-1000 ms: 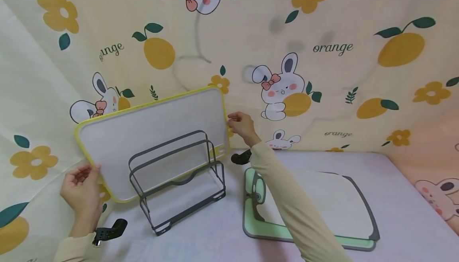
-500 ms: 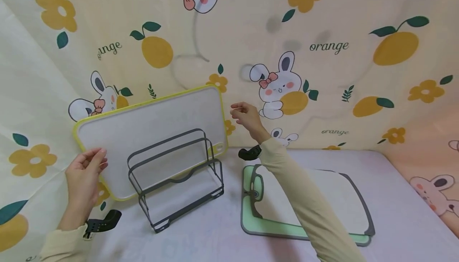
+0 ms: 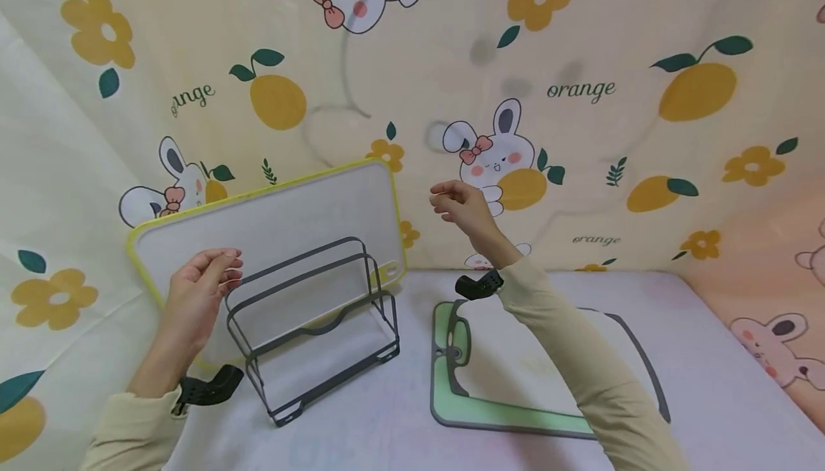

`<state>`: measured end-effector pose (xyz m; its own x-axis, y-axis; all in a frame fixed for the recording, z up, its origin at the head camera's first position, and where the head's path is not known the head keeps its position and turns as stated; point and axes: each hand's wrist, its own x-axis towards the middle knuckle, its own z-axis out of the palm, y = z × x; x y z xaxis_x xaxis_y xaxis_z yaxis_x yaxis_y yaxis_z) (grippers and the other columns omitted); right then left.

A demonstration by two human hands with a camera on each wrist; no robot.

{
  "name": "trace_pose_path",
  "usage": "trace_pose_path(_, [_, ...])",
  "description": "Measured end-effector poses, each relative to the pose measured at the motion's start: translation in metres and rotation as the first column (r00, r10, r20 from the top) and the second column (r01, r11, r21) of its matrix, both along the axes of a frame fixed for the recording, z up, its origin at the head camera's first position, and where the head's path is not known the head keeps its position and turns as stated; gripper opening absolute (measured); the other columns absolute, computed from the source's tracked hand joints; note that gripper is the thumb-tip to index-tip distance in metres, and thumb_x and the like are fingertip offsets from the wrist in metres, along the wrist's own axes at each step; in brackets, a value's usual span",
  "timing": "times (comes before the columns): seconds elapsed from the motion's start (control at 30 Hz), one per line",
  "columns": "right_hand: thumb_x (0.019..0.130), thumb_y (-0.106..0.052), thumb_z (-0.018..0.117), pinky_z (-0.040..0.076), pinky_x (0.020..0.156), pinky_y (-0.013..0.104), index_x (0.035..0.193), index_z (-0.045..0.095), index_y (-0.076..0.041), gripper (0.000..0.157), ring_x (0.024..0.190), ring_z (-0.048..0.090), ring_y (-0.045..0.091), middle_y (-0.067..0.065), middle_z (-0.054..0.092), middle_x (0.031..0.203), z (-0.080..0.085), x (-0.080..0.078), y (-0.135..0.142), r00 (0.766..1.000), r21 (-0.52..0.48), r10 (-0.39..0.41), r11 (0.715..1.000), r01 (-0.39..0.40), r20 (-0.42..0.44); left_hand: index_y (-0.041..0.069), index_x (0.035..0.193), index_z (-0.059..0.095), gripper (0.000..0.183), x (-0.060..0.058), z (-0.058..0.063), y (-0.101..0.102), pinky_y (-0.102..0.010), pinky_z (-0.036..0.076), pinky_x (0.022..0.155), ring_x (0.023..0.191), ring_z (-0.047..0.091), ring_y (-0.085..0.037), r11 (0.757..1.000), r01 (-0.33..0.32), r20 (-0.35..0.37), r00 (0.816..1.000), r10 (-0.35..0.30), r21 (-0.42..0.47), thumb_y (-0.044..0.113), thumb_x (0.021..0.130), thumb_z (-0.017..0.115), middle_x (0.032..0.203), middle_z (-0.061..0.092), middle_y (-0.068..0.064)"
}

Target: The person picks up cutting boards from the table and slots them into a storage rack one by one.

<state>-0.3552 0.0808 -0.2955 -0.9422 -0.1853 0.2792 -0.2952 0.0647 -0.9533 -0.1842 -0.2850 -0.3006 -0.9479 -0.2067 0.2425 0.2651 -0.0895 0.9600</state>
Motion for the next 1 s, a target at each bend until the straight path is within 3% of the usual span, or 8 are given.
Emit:
trace_pose_path(0.27, [0.097, -0.018, 0.06, 0.048, 0.087, 0.033, 0.125, 0.054, 0.004, 0.036, 0.096, 0.057, 0.027, 0.005, 0.06, 0.1, 0.007, 0.021, 0.036, 1.0, 0.033, 0.015, 0.999, -0.014, -0.022, 0.016, 0.101, 0.062, 0.012, -0.013, 0.01, 0.03, -0.021, 0.049, 0.078, 0.085, 0.056, -0.014, 0.986, 0.082, 0.062, 0.995, -0.074, -0.142, 0.027, 0.1, 0.057, 0.094, 0.057, 0.002])
trace_pose_path(0.53, [0.098, -0.018, 0.06, 0.048, 0.08, 0.026, 0.126, 0.052, 0.007, 0.039, 0.096, 0.056, 0.026, 0.0, 0.06, 0.099, 0.013, 0.038, 0.077, 0.999, 0.048, -0.016, 0.999, 0.019, -0.051, 0.006, 0.115, 0.055, 0.032, -0.021, 0.016, 0.054, -0.021, 0.049, 0.081, 0.088, 0.056, -0.014, 0.958, 0.125, 0.106, 0.989, -0.1, -0.259, 0.034, 0.099, 0.056, 0.1, 0.056, 0.0])
trace_pose_path(0.73, [0.098, -0.021, 0.06, 0.048, 0.082, 0.025, 0.127, 0.051, 0.006, 0.041, 0.094, 0.057, 0.019, -0.001, 0.06, 0.101, 0.014, 0.053, 0.105, 0.996, 0.077, -0.07, 0.994, 0.074, -0.049, -0.001, 0.12, 0.051, 0.038, -0.024, 0.017, 0.071, -0.024, 0.047, 0.083, 0.09, 0.056, -0.015, 0.952, 0.153, 0.117, 0.985, -0.125, -0.264, 0.032, 0.1, 0.056, 0.102, 0.058, -0.001])
trace_pose_path(1.0, [0.098, -0.022, 0.061, 0.049, 0.081, 0.021, 0.125, 0.051, 0.003, 0.039, 0.09, 0.058, 0.012, -0.003, 0.062, 0.099, 0.007, 0.068, 0.14, 0.991, 0.096, -0.114, 0.988, 0.121, -0.07, -0.004, 0.121, 0.05, 0.036, -0.035, 0.006, 0.099, -0.025, 0.049, 0.083, 0.089, 0.054, -0.017, 0.956, 0.201, 0.142, 0.975, -0.173, -0.214, 0.023, 0.1, 0.057, 0.103, 0.055, -0.005])
